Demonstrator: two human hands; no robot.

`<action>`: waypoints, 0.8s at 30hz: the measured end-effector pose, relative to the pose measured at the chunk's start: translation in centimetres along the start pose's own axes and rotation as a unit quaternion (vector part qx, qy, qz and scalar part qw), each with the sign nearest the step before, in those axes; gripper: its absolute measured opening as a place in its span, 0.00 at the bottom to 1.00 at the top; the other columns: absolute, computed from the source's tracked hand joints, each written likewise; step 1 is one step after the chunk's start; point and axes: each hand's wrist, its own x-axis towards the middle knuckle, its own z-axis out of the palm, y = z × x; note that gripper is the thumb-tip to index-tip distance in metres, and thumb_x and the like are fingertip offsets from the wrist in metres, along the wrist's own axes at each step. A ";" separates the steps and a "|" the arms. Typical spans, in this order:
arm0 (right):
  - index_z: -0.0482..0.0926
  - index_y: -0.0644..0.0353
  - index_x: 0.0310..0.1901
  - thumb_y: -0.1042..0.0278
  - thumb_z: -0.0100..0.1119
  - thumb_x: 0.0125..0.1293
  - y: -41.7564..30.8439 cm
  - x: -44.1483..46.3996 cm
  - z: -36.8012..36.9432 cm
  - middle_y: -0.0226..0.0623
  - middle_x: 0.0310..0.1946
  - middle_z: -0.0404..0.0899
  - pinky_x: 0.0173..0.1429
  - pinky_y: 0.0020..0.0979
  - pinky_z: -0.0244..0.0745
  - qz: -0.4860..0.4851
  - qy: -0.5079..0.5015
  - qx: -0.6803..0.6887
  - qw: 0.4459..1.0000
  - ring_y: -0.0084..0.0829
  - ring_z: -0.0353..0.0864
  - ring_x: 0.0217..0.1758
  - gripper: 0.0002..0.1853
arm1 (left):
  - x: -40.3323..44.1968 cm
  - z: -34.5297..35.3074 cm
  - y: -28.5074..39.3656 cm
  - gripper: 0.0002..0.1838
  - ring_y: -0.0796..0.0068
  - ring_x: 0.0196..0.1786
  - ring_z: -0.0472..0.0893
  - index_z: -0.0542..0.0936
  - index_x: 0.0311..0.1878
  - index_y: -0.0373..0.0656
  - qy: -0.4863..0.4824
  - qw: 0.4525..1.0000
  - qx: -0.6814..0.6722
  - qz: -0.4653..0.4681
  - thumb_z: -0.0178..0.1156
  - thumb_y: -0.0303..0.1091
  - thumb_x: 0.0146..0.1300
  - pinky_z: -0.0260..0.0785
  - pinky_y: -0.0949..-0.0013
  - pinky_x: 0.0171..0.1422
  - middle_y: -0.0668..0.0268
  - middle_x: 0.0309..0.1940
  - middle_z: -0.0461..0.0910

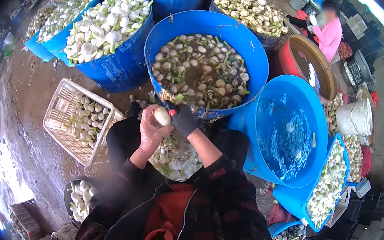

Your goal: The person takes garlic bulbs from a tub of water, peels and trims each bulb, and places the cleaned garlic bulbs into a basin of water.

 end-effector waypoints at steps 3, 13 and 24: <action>0.78 0.58 0.49 0.64 0.51 0.67 5.4 -0.9 1.8 0.47 0.26 0.74 0.33 0.40 0.66 -0.163 0.034 -0.156 0.974 0.43 0.74 0.29 0.13 | -0.8 -0.7 1.2 0.37 0.74 0.44 0.76 0.68 0.54 0.39 -0.010 0.998 -0.048 -0.027 0.73 0.24 0.36 0.73 0.70 0.47 0.64 0.44 0.74; 0.79 0.62 0.37 0.60 0.56 0.61 -0.4 -3.2 -2.0 0.49 0.28 0.78 0.38 0.40 0.71 -0.147 -0.076 -0.071 0.984 0.43 0.78 0.32 0.13 | 0.3 -2.7 1.2 0.24 0.69 0.28 0.78 0.75 0.46 0.43 -0.079 0.823 -0.467 -0.314 0.56 0.52 0.54 0.68 0.73 0.22 0.61 0.37 0.79; 0.78 0.64 0.42 0.70 0.66 0.54 -3.2 -5.1 -2.6 0.34 0.30 0.81 0.39 0.28 0.74 -0.035 0.003 0.216 0.976 0.24 0.80 0.33 0.14 | -1.4 -0.8 1.2 0.34 0.76 0.24 0.75 0.69 0.52 0.44 -0.115 0.931 -0.247 -0.245 0.52 0.66 0.57 0.63 0.77 0.19 0.61 0.32 0.78</action>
